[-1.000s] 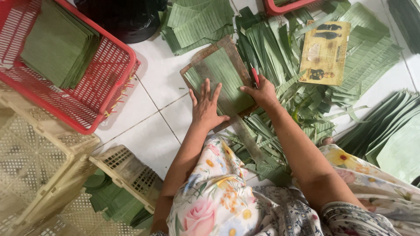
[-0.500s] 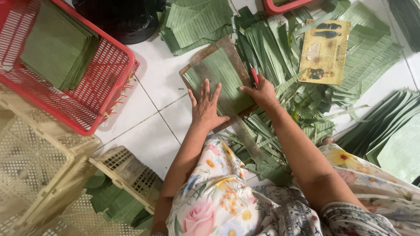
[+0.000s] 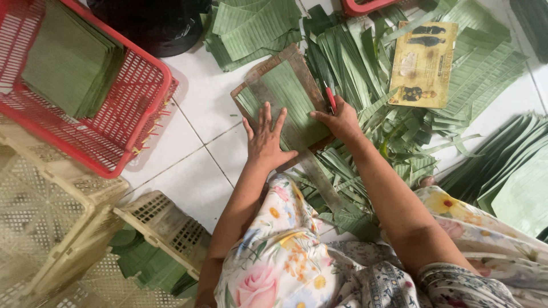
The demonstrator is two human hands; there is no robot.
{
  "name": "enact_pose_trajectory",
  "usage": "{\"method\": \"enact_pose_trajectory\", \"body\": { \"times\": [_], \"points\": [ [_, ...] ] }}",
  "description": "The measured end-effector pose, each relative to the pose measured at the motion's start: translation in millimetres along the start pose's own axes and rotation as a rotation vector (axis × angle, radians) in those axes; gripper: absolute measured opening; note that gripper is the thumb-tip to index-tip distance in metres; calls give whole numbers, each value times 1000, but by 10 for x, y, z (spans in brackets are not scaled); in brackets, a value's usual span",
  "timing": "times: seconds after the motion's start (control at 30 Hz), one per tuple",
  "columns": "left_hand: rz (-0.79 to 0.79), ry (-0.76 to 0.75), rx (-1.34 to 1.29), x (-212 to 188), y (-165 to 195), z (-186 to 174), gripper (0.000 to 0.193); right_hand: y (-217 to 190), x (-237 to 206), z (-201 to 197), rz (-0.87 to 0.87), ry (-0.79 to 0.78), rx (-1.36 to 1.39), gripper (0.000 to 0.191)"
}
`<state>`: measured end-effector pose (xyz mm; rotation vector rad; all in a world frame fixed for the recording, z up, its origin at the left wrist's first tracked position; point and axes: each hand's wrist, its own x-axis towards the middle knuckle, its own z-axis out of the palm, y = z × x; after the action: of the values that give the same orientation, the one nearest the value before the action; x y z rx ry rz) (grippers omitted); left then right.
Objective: The person sits on the floor trimming banana leaves. They place a leaf on a wooden board, align a yellow card template over it, and cut off the excess edges with a red-handled knife, then stack the trimmed leaf with finished piles and place trimmed leaves into red baskets.
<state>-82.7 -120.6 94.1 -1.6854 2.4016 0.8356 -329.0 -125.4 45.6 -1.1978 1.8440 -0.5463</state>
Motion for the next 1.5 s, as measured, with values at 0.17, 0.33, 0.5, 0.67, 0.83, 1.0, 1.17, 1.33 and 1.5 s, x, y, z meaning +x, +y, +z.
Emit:
{"method": "enact_pose_trajectory", "body": {
  "times": [0.17,0.33,0.5,0.67,0.83,1.0,1.17,1.33,1.5],
  "points": [
    [15,14,23,5,-30,36,117,10,1,-2,30,-2,5,66],
    [2,9,17,23,-33,48,115,-18,-26,-25,14,-10,84,64],
    [-39,15,-47,35,-27,40,125,-9,-16,-17,9,6,31,64],
    [-37,-20,-12,46,-7,-21,131,15,-1,-16,28,0,17,65],
    [-61,-70,-1,52,-2,-109,135,-124,-68,-48,-33,101,37,69],
    [-33,-22,13,18,-53,-86,134,-396,-382,71,-197,197,-38,40],
    [-63,-42,-20,30,-93,-59,135,-781,-417,532,-194,-15,-142,33],
    [-91,-46,-3,57,-93,-63,121,-944,-282,824,-103,-132,-285,37],
    [-81,-51,-5,44,-140,-103,126,-956,-223,898,-141,-133,-284,35]
  ]
}}
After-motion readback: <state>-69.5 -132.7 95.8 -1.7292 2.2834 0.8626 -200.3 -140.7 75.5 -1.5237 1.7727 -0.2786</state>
